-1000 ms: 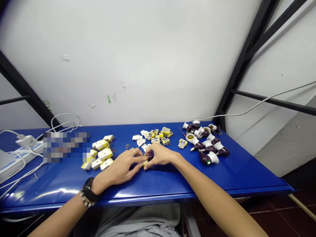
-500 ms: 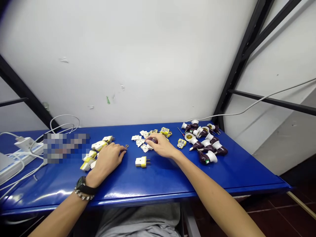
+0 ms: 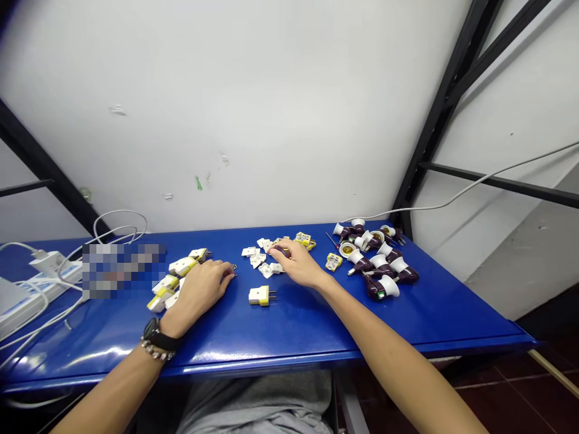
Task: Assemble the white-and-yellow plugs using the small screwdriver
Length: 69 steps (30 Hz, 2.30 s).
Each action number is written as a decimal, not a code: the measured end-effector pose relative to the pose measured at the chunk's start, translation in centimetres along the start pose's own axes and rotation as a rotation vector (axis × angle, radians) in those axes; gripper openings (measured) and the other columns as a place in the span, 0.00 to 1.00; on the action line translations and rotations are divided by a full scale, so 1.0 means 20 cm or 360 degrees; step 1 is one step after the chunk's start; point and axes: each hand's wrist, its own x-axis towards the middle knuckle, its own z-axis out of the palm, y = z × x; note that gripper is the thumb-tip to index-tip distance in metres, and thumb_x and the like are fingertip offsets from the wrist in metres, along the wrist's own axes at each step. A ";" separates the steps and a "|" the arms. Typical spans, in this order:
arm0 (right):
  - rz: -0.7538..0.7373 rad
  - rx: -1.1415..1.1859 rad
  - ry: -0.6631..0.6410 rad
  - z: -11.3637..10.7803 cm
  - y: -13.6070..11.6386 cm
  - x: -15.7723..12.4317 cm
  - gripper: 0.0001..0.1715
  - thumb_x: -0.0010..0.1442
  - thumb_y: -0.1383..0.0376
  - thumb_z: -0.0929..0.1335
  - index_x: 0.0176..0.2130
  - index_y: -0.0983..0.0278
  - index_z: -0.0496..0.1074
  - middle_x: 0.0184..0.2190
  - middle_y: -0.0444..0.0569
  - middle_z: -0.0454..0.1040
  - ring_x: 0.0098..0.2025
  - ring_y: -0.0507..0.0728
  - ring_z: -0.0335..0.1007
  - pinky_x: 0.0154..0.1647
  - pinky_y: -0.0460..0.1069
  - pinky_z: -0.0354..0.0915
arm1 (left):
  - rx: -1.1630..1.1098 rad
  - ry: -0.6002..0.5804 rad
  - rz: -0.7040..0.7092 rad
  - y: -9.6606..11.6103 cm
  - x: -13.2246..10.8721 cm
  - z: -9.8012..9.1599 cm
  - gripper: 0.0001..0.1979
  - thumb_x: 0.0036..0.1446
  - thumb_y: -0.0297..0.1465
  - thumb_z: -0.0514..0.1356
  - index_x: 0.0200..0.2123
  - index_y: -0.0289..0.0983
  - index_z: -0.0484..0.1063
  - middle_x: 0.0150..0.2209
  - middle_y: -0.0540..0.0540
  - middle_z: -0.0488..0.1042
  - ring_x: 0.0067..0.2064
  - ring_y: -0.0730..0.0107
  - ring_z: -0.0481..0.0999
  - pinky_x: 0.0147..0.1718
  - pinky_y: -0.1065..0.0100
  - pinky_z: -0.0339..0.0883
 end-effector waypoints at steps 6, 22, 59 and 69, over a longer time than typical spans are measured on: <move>0.0009 0.0020 0.0002 0.00 0.00 0.00 0.20 0.67 0.54 0.64 0.39 0.67 0.76 0.29 0.46 0.71 0.26 0.51 0.62 0.28 0.47 0.59 | 0.0176 0.0022 0.0120 0.02 -0.01 0.02 0.13 0.69 0.31 0.50 0.43 0.33 0.73 0.39 0.37 0.78 0.42 0.51 0.77 0.37 0.59 0.62; -0.0106 0.0219 0.0541 0.00 0.01 0.01 0.25 0.66 0.47 0.63 0.36 0.64 0.76 0.28 0.46 0.72 0.28 0.52 0.66 0.27 0.46 0.63 | -0.0461 0.0371 0.0069 0.07 0.00 0.03 0.11 0.69 0.30 0.46 0.40 0.35 0.67 0.36 0.41 0.74 0.35 0.60 0.74 0.34 0.62 0.64; -0.0026 0.0731 0.0383 0.08 -0.09 -0.02 0.25 0.61 0.44 0.67 0.32 0.63 0.68 0.27 0.45 0.70 0.22 0.53 0.73 0.18 0.47 0.70 | -0.1556 0.0526 0.0153 0.19 -0.05 0.02 0.10 0.59 0.33 0.63 0.41 0.41 0.83 0.33 0.46 0.83 0.32 0.68 0.77 0.28 0.71 0.69; -0.0071 0.0553 0.0286 0.10 -0.09 -0.04 0.22 0.66 0.47 0.64 0.33 0.62 0.68 0.26 0.44 0.70 0.23 0.53 0.73 0.19 0.46 0.69 | -0.1586 0.0356 0.0162 0.21 -0.06 0.03 0.11 0.57 0.34 0.65 0.44 0.41 0.82 0.34 0.47 0.84 0.31 0.69 0.78 0.30 0.69 0.70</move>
